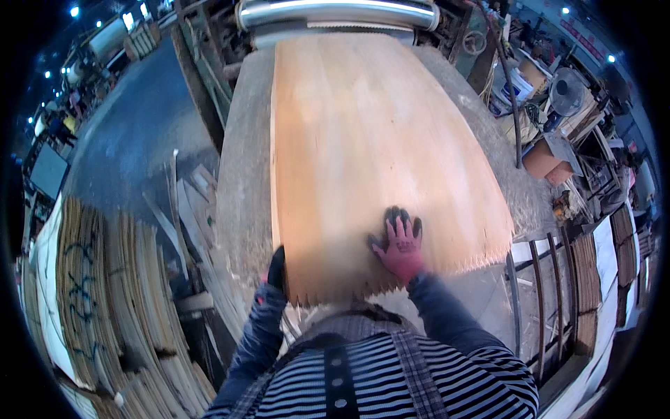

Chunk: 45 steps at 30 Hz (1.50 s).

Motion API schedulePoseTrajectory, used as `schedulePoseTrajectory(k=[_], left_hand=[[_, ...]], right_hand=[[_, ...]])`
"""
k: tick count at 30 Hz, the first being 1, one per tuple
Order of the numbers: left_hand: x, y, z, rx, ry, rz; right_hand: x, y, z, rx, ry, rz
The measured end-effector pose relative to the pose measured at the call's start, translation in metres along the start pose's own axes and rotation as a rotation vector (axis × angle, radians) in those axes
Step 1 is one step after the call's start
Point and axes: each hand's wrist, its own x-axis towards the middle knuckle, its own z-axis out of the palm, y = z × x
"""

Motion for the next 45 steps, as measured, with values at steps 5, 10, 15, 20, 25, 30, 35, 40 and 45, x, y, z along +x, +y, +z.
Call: schedulePoseTrajectory(k=[5,10,15,20,25,30,35,40,45], left_hand=[[-0.010,-0.006,-0.005,0.280,0.198,0.055],[-0.032,0.041,0.065,0.068,0.388,-0.129],[-0.030,0.045,0.064,0.083,0.425,-0.240],[-0.027,0.011,0.007,0.100,0.240,-0.173],[-0.027,0.048,0.068,-0.042,0.311,-0.210],[-0.023,0.028,0.035,-0.132,0.247,-0.167],[-0.017,0.028,0.032,-0.167,0.093,-0.209],[-0.008,0.007,0.007,-0.049,0.095,-0.122],[-0.008,0.004,0.002,0.130,0.172,-0.104]], right_hand=[[0.082,0.012,-0.002,0.080,0.085,0.005],[0.171,0.019,0.003,0.087,0.051,0.028],[0.259,0.030,0.026,0.076,0.046,0.048],[0.342,0.043,0.020,0.033,0.076,0.114],[0.272,-0.006,-0.019,0.124,0.183,-0.232],[0.086,0.001,-0.033,0.128,-0.069,-0.364],[-0.013,0.015,-0.015,0.003,-0.214,-0.124],[0.024,0.023,0.010,-0.004,-0.117,-0.051],[0.088,0.044,0.020,-0.056,-0.067,-0.012]])
